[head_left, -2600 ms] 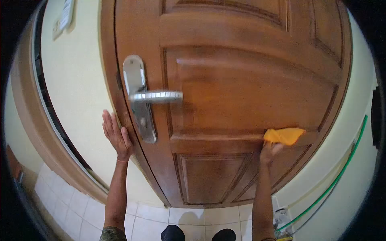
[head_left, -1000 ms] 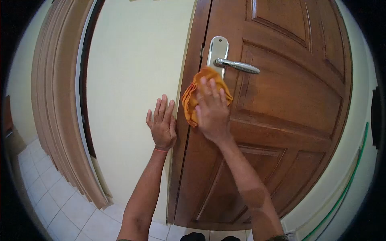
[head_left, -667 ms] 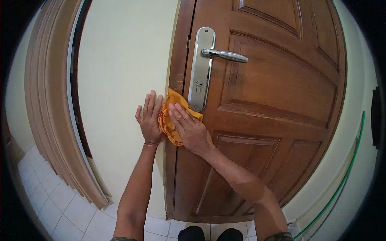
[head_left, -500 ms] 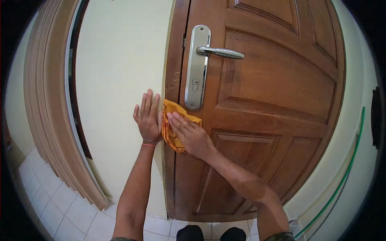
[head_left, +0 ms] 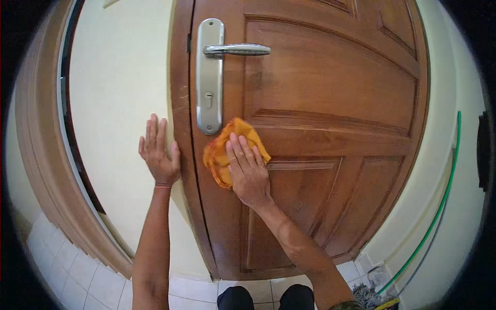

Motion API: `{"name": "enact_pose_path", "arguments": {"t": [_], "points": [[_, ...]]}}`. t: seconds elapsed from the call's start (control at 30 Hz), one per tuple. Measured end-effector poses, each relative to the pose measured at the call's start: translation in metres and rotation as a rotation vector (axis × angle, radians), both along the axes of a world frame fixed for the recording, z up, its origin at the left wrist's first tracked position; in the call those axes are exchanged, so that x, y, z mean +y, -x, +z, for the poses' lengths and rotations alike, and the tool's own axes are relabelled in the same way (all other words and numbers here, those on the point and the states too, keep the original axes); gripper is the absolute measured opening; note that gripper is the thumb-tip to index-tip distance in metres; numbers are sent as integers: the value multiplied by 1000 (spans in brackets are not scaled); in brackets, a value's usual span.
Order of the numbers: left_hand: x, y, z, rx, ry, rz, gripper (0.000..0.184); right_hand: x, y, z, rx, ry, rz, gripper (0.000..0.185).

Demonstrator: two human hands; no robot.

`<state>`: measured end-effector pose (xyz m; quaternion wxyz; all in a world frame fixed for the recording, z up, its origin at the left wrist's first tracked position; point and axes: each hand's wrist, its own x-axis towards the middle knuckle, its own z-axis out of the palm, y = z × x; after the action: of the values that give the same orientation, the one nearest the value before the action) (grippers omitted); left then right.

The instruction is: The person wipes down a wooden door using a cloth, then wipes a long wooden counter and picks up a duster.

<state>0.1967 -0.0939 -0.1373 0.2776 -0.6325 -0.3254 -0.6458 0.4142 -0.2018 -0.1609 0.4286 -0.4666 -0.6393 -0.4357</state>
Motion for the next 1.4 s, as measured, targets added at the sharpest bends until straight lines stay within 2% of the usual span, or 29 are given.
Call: {"name": "enact_pose_path", "arguments": {"t": [0.03, 0.1, 0.17, 0.2, 0.3, 0.37, 0.47, 0.57, 0.63, 0.7, 0.77, 0.87, 0.97, 1.1, 1.17, 1.23, 1.3, 1.4], "points": [[1, 0, 0, -19, -4, 2, 60, -4, -4, 2, -115, 59, 44, 54], [2, -1, 0, -15, -35, -9, 61, -12, -19, 13, -47, 64, -5, 55], [0, -2, 1, -17, -14, 0, 61, -14, -31, 20, 167, -109, -207, 59], [2, -2, 0, -13, -21, 18, 61, -14, -32, 18, 169, -106, -212, 59], [2, -2, 0, -15, -13, 15, 60, -10, -25, 10, -49, -2, -156, 61], [2, -2, 0, -4, -37, 11, 60, -16, -29, 13, -61, 31, -101, 61], [4, -1, -2, 0, -41, 42, 58, -28, -53, 29, 164, -47, -173, 60], [3, -2, 0, 1, -60, 39, 56, -26, -63, 29, 229, -120, -256, 58], [0, -4, 1, 3, -58, 20, 55, -28, -58, 26, 141, -103, -286, 54], [1, -4, 1, -3, -68, 14, 56, -34, -57, 28, -108, -1, -114, 52], [3, -2, 0, -3, -64, 35, 57, -42, -79, 38, -122, -11, -98, 52], [2, -3, 0, 9, -74, 27, 57, -46, -97, 37, 174, -149, -291, 53], [3, -3, 0, 2, -71, 43, 57, -39, -92, 19, 49, -78, -201, 55], [2, -3, 1, 8, -80, 43, 57, -57, -119, 30, -28, 22, -166, 56], [1, -3, -1, 13, -74, 51, 57, -59, -136, 34, 282, -193, -326, 55], [1, -4, 0, 8, -83, 44, 57, -61, -135, 28, 296, -220, -347, 54], [0, -4, 1, 9, -81, 33, 57, -66, -131, 22, 54, -60, -266, 53], [0, -3, 1, 2, -89, 28, 56, -78, -150, 33, 70, -69, -293, 53]]}}
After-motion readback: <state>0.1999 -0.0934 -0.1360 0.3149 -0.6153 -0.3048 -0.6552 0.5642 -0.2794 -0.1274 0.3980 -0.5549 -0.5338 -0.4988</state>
